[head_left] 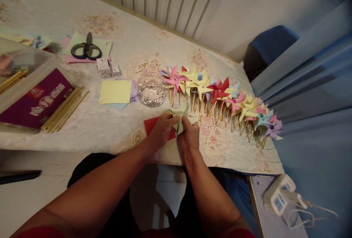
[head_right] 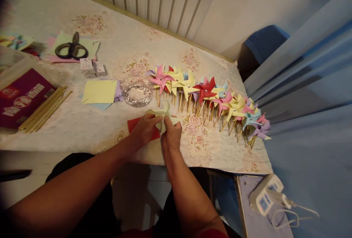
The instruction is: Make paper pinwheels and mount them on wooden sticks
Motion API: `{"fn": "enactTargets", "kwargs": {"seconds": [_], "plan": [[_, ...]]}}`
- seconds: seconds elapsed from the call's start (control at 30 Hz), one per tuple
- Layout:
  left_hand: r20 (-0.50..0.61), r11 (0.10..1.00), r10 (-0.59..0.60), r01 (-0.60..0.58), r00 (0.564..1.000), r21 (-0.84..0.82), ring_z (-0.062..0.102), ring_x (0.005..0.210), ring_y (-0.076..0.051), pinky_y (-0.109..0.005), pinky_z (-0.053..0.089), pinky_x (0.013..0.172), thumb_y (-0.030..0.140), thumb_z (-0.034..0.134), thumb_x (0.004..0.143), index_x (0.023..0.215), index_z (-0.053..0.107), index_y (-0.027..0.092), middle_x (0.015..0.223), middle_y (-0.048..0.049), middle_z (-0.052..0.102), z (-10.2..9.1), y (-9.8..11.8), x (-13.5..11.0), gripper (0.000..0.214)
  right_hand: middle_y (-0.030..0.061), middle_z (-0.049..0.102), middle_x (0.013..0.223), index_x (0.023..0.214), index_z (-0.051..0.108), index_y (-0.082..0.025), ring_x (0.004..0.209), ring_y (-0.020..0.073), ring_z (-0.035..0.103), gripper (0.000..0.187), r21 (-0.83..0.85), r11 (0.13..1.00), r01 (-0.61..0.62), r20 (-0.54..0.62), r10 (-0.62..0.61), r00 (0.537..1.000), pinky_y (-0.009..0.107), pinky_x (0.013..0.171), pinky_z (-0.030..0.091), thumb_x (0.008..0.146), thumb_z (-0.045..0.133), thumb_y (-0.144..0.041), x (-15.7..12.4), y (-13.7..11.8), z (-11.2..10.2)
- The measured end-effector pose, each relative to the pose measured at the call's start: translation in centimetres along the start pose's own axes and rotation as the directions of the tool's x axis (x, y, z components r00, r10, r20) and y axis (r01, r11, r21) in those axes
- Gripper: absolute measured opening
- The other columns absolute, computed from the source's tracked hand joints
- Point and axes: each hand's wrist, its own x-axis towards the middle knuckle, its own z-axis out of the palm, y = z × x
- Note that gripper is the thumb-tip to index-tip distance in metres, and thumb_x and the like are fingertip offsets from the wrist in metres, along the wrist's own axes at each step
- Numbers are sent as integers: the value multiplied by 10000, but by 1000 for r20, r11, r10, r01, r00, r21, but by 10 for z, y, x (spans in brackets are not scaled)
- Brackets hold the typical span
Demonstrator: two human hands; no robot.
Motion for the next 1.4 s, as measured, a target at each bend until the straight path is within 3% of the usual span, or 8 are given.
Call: {"fn": "enactTargets", "kwargs": {"seconds": [0.17,0.3,0.43,0.53,0.63,0.93,1.17,1.4], "plan": [[-9,998,10,-11,1000,-67,676,721,-186,-286,504,694,303,778,649,783,724,157,695,-24,703,-1,7,4,206,-52,588,708,868,611,-192,624,101,538,225,-229,969,97,-31,-107,994,235,624,463,785,668,-393,9,-2,-22],[3,993,0,0,1000,-114,707,788,-221,-299,521,713,287,777,635,744,723,172,686,-30,712,-2,18,3,168,-41,572,722,919,642,-183,637,108,527,212,-448,841,304,-106,-388,916,246,636,447,788,669,-348,12,-9,-36],[-4,991,-50,49,999,-123,699,754,-215,-297,521,699,253,763,630,665,694,183,649,-22,695,-3,26,3,104,13,642,850,973,688,-195,745,138,585,157,-620,559,551,175,-586,791,284,719,477,862,599,-261,6,-13,-41],[-27,990,-43,39,999,-133,656,664,-169,-275,512,693,217,749,638,625,676,189,597,1,661,-5,28,6,79,32,672,879,1002,711,-209,785,154,607,194,-629,382,677,422,-563,710,298,731,490,904,543,-197,1,-14,-40],[-42,990,-4,-2,999,-142,616,623,-135,-257,503,709,178,734,647,621,669,196,581,23,636,-7,27,8,73,39,682,880,1032,721,-217,799,164,616,248,-617,321,718,518,-521,678,307,738,497,911,512,-164,0,-12,-39],[42,997,-37,40,998,-64,632,671,-202,-317,491,673,245,673,689,621,654,205,649,-38,659,-6,25,7,81,-9,609,751,945,752,-250,697,159,556,199,-617,500,608,436,-426,792,303,702,456,847,587,-199,0,-13,-32],[29,999,-18,19,999,-31,548,584,-139,-266,458,616,254,685,676,638,665,188,620,-3,620,-3,24,4,78,-14,617,704,797,699,-218,659,147,559,169,-596,680,427,285,-319,904,279,651,437,864,647,-364,-1,-9,-28],[56,1000,4,-4,998,-1,538,574,-119,-247,441,597,228,692,661,696,679,173,648,16,623,-3,17,5,66,-71,532,511,695,603,-212,491,119,490,200,-540,797,270,143,-230,963,255,543,395,823,629,-363,-5,-14,-14]]}}
